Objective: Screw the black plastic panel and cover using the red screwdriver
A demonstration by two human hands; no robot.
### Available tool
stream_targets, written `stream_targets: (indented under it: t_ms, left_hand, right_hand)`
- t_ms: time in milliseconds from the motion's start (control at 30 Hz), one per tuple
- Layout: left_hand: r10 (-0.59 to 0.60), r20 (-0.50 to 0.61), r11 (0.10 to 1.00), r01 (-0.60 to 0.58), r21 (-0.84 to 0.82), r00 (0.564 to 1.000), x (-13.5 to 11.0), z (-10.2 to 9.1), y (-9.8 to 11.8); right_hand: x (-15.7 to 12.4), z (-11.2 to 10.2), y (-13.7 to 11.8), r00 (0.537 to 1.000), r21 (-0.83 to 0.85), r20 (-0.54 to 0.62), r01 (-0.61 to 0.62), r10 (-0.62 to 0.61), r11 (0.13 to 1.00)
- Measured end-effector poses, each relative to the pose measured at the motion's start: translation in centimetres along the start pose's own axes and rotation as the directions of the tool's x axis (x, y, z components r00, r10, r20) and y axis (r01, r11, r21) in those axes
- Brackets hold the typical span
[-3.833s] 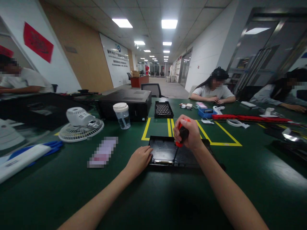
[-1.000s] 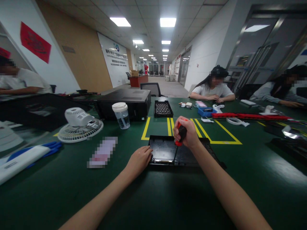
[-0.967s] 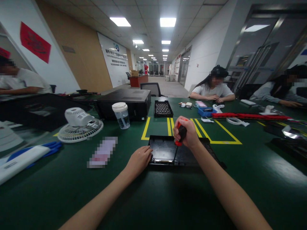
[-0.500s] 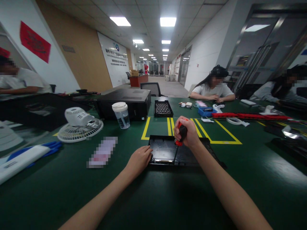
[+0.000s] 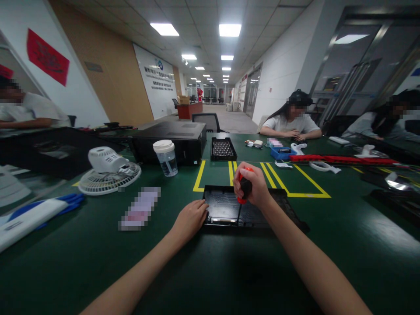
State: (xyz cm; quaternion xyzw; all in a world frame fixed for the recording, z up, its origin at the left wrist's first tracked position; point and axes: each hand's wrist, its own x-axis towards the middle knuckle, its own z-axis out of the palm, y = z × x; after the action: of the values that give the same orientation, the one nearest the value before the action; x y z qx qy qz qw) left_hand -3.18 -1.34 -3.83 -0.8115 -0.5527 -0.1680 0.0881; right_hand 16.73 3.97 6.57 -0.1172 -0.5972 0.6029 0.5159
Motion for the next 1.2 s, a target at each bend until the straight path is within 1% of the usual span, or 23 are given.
stream_targets:
  t_ms: [67, 200, 533, 933, 1200]
  left_hand:
    - [0.003, 0.0, 1.0, -0.003, -0.001, 1.0, 0.01, 0.08, -0.06]
    - [0.004, -0.008, 1.0, -0.004, 0.014, 1.0, 0.02, 0.3, -0.22]
    - [0.006, -0.013, 1.0, -0.006, 0.022, 1.0, -0.01, 0.49, -0.19]
    - [0.004, -0.013, 1.0, -0.004, 0.016, 1.0, 0.02, 0.28, -0.12]
    - [0.01, -0.008, 1.0, -0.01, 0.024, 1.0, 0.03, 0.62, -0.3]
  right_hand:
    - [-0.16, 0.29, 0.11, 1.0, -0.042, 0.004, 0.007, -0.007, 0.999]
    - [-0.25, 0.6, 0.36, 0.998, -0.106, -0.045, 0.029, -0.034, 0.994]
    - [-0.14, 0.45, 0.27, 0.992, -0.105, -0.118, 0.022, -0.034, 0.994]
    - [-0.29, 0.56, 0.26, 0.993, -0.116, -0.114, 0.023, -0.036, 0.993]
    - [-0.45, 0.74, 0.09, 0.998, -0.016, -0.053, 0.036, -0.037, 0.999]
